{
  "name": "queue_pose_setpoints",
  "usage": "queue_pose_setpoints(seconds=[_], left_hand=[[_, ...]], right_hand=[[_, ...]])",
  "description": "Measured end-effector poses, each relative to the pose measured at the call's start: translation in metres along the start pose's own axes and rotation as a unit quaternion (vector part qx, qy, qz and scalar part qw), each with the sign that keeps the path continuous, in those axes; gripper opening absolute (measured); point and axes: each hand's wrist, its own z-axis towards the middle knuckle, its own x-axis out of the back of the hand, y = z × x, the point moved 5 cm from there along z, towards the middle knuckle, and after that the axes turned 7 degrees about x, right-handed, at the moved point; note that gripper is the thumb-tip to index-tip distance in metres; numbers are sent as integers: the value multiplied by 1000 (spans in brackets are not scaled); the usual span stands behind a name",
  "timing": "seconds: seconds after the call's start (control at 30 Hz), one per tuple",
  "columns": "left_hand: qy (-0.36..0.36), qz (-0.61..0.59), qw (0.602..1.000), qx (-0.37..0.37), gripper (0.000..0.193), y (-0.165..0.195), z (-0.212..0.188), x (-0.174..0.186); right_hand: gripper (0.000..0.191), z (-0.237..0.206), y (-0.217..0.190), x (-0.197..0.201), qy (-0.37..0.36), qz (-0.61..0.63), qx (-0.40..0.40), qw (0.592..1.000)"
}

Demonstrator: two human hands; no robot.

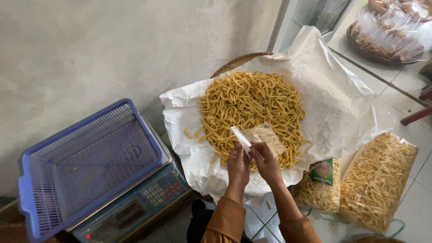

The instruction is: The person sits on the floor and fills clear plastic bags with yellow corn snack sticks from a large pile on paper, weighs each filled bag on a digital scale, seals the bags, and places the finished bags on a woven tray.

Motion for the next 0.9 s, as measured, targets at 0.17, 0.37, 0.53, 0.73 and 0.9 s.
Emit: queue_pose_setpoints(seconds=[0.17,0.37,0.53,0.73,0.9], left_hand=[[29,24,998,52,22,-5,2,2],[15,61,995,74,20,-3,-6,-6],[33,68,992,97,22,-2,-7,-8],[27,83,991,105,22,-8,-5,-4],[14,93,990,107,21,-11,-4,-2]], right_hand=[[18,0,13,3,-10,113,-26,993],[17,-3,11,14,-5,95,-53,994],[16,-5,5,17,-5,113,-56,992],[16,-7,3,20,-7,98,-56,994],[15,-10,6,21,-13,122,-62,991]])
